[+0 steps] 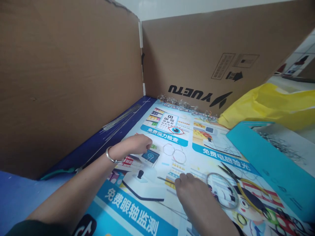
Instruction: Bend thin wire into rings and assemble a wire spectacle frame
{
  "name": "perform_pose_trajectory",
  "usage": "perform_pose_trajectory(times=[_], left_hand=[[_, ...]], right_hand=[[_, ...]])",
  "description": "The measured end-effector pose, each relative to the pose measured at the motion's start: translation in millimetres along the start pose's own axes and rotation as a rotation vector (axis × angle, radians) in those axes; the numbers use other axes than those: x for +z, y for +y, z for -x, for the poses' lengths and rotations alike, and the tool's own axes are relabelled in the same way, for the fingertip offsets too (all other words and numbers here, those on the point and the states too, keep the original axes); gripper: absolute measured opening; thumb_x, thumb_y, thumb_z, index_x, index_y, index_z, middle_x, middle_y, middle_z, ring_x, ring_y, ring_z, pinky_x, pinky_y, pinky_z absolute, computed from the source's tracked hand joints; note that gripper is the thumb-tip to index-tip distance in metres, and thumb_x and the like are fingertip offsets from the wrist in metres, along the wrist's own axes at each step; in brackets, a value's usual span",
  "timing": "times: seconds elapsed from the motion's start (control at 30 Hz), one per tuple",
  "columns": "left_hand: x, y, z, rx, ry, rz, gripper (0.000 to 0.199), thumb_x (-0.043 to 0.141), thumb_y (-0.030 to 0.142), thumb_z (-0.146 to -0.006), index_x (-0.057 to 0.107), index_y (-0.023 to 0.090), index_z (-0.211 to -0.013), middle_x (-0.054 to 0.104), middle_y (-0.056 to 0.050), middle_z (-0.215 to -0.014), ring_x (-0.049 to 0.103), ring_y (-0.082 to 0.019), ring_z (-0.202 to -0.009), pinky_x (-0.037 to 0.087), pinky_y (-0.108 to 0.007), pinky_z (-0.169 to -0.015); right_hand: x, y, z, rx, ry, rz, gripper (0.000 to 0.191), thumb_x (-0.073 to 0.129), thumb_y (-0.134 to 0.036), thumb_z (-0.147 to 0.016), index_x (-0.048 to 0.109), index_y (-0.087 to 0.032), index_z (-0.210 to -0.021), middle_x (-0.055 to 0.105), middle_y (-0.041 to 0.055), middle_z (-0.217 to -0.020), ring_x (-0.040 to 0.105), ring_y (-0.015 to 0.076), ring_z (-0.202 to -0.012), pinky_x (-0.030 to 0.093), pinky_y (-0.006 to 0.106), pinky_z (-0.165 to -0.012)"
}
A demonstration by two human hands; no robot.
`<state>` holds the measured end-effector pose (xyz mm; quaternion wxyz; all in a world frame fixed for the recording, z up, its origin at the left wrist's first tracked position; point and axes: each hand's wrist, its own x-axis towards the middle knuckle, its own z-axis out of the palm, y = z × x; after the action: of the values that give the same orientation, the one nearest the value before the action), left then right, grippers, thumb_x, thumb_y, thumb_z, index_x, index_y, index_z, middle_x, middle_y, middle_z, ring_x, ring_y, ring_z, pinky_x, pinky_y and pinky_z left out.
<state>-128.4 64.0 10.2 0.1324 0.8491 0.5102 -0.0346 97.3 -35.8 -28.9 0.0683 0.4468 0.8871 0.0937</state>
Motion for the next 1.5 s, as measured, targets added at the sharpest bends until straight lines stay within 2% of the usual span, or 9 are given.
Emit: perform_pose_trajectory(times=[0.13, 0.23, 0.4, 0.6, 0.73, 0.9, 1.03, 1.2, 1.5], left_hand=[[-0.5, 2, -1, -0.003, -0.054, -0.032, 0.015, 0.052, 0.005, -0.063, 0.062, 0.017, -0.065, 0.060, 0.001, -0.060, 0.049, -0.012, -0.056, 0.038, -0.025, -0.066], [-1.5, 3, -1, -0.003, -0.078, -0.047, 0.011, 0.054, 0.011, -0.067, 0.063, 0.016, -0.068, 0.061, -0.002, -0.062, 0.051, -0.015, -0.058, 0.038, -0.025, -0.061], [-6.1, 15, 6, -0.030, -0.002, -0.159, 0.019, 0.048, 0.020, -0.077, 0.066, 0.016, -0.073, 0.066, -0.007, -0.072, 0.056, -0.018, -0.064, 0.033, -0.026, -0.055], [-17.8, 48, 21, 0.148, -0.056, -0.003, 0.022, 0.047, 0.021, -0.082, 0.068, 0.020, -0.075, 0.069, -0.003, -0.078, 0.059, -0.016, -0.070, 0.033, -0.024, -0.057], [-12.0, 64, 24, 0.296, -0.087, 0.035, 0.023, 0.046, 0.018, -0.082, 0.067, 0.020, -0.074, 0.068, -0.002, -0.075, 0.057, -0.014, -0.065, 0.030, -0.024, -0.053], [12.6, 71, 20, 0.332, -0.024, -0.128, 0.019, 0.051, 0.019, -0.079, 0.064, 0.018, -0.066, 0.063, -0.003, -0.061, 0.049, -0.013, -0.048, 0.019, -0.025, -0.044], [24.6, 72, 21, 0.389, 0.064, -0.231, 0.014, 0.053, 0.011, -0.075, 0.061, 0.018, -0.066, 0.061, -0.003, -0.058, 0.048, -0.014, -0.045, 0.016, -0.027, -0.043], [24.5, 75, 25, 0.429, 0.199, -0.282, 0.017, 0.051, 0.003, -0.073, 0.058, 0.018, -0.070, 0.061, -0.003, -0.066, 0.055, -0.018, -0.058, 0.022, -0.029, -0.047], [25.3, 83, 22, 0.426, 0.282, -0.239, 0.011, 0.059, 0.008, -0.078, 0.059, 0.018, -0.074, 0.060, -0.003, -0.072, 0.052, -0.021, -0.073, 0.035, -0.031, -0.057]], right_hand=[[-11, 5, -2, -0.044, -0.091, -0.045, 0.029, 0.053, 0.008, -0.066, 0.066, -0.015, -0.079, 0.067, 0.0101, -0.075, 0.062, 0.0233, -0.065, 0.035, 0.029, -0.048], [-11, 11, -3, -0.059, -0.101, -0.071, 0.025, 0.054, 0.004, -0.070, 0.066, -0.015, -0.082, 0.067, 0.0103, -0.078, 0.063, 0.0234, -0.067, 0.035, 0.029, -0.051], [-7, 19, -3, -0.053, -0.123, -0.172, 0.025, 0.046, 0.000, -0.076, 0.065, -0.016, -0.079, 0.068, 0.0079, -0.078, 0.063, 0.0223, -0.067, 0.031, 0.029, -0.052], [-15, 30, -5, -0.041, -0.133, -0.270, 0.022, 0.044, -0.003, -0.073, 0.062, -0.016, -0.073, 0.067, 0.0057, -0.074, 0.060, 0.0168, -0.064, 0.023, 0.028, -0.051], [-18, 35, -5, -0.054, -0.111, -0.332, 0.018, 0.045, -0.006, -0.070, 0.059, -0.017, -0.067, 0.066, 0.0040, -0.072, 0.057, 0.0145, -0.062, 0.020, 0.027, -0.051], [-19, 36, -5, -0.050, -0.132, -0.397, 0.015, 0.047, -0.008, -0.070, 0.059, -0.016, -0.068, 0.065, 0.0033, -0.070, 0.053, 0.0127, -0.059, 0.017, 0.026, -0.050], [-22, 36, -7, -0.023, -0.149, -0.417, 0.014, 0.049, -0.009, -0.071, 0.061, -0.015, -0.070, 0.067, 0.0041, -0.071, 0.053, 0.0127, -0.059, 0.017, 0.026, -0.050], [-25, 39, -10, -0.005, -0.146, -0.473, 0.020, 0.047, -0.013, -0.081, 0.062, -0.016, -0.069, 0.067, 0.0030, -0.073, 0.057, 0.0131, -0.065, 0.024, 0.025, -0.054], [-20, 38, -10, 0.034, -0.052, -0.416, 0.020, 0.047, -0.008, -0.083, 0.061, -0.017, -0.071, 0.065, 0.0020, -0.072, 0.059, 0.0149, -0.065, 0.027, 0.026, -0.055]])
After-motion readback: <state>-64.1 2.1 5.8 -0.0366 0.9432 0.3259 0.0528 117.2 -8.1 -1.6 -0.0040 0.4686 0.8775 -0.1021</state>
